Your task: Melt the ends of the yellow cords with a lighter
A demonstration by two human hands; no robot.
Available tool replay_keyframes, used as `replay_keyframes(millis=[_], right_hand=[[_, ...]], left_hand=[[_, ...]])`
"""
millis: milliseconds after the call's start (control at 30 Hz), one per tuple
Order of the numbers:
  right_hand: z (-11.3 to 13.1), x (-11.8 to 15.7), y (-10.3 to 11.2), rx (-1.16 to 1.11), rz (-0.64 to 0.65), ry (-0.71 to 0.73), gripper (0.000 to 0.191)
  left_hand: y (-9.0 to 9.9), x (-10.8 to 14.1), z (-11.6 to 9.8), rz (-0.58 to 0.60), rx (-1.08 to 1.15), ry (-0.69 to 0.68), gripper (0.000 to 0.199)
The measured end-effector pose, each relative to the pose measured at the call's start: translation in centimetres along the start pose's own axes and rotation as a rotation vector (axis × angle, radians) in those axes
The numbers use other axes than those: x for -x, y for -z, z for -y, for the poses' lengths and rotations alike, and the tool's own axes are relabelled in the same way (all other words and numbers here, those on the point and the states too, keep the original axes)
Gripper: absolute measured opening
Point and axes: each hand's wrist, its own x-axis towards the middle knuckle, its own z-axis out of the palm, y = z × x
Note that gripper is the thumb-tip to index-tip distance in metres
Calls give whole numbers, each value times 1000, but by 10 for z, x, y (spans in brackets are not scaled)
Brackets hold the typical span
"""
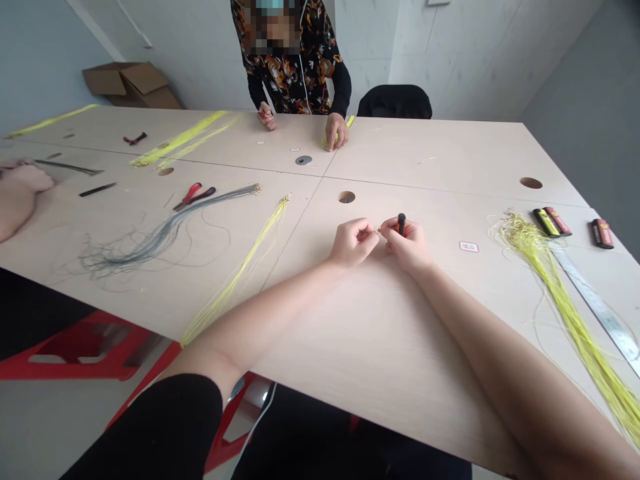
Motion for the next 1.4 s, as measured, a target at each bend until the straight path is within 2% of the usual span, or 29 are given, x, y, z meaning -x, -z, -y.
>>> replay_keyframes(millis=[967, 1400], right_hand=[[3, 2, 0, 69, -19, 0, 9], [2, 1, -1, 26, -9, -8, 9]], left_hand=[[1, 0, -3, 2, -11, -11, 19], [0, 0, -2, 3, -8, -3, 18]])
